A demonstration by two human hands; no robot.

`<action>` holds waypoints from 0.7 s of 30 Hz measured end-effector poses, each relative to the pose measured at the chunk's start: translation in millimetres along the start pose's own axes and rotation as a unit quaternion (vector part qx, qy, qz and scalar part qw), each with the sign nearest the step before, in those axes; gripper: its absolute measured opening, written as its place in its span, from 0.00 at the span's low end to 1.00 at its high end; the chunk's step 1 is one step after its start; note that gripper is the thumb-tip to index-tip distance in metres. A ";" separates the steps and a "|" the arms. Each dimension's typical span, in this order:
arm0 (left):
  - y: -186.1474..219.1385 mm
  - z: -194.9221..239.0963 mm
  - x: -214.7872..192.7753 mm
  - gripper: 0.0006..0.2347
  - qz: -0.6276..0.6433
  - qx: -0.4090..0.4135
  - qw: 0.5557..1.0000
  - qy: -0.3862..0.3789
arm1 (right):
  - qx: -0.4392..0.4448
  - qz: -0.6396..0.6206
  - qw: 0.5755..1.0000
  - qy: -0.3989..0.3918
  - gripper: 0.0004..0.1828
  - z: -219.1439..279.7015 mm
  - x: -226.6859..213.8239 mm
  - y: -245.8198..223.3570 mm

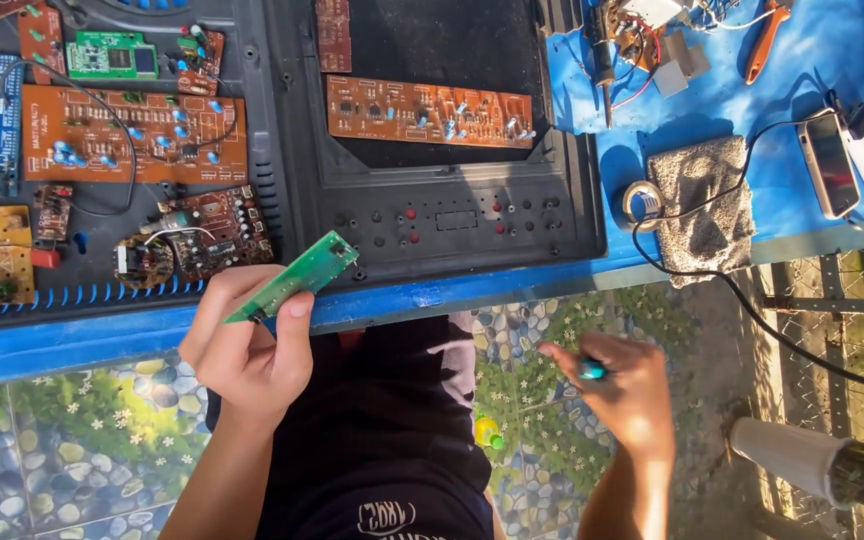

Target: The person cleans a green circuit board using a teal marker-like tool. They hold the board in their left hand and scrub its surface with the tool in their right hand, focusing on specific areas and flipping the board to clean different sides.

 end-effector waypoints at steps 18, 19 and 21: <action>5.9 -35.0 107.5 0.05 0.080 -0.092 0.968 -0.218 | -0.209 -0.369 0.865 0.269 0.31 -41.3 -69.8 -85.9; 2.2 -34.5 114.2 0.05 0.081 -0.089 0.968 -0.218 | -0.210 -0.367 0.865 0.271 0.31 -51.2 -73.5 -89.9; -20.0 -23.5 135.8 0.07 0.117 -0.190 0.939 -0.262 | -0.140 -0.483 0.822 0.267 0.24 -75.0 -75.9 -81.4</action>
Point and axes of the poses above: each hand's wrist, its own z-axis away from the middle knuckle, its own x-axis out of the palm, y = z × x, the point moved 9 cm from there along -z, towards the middle knuckle, and after that the axes turned 6 degrees about z, right-handed, at the moved point
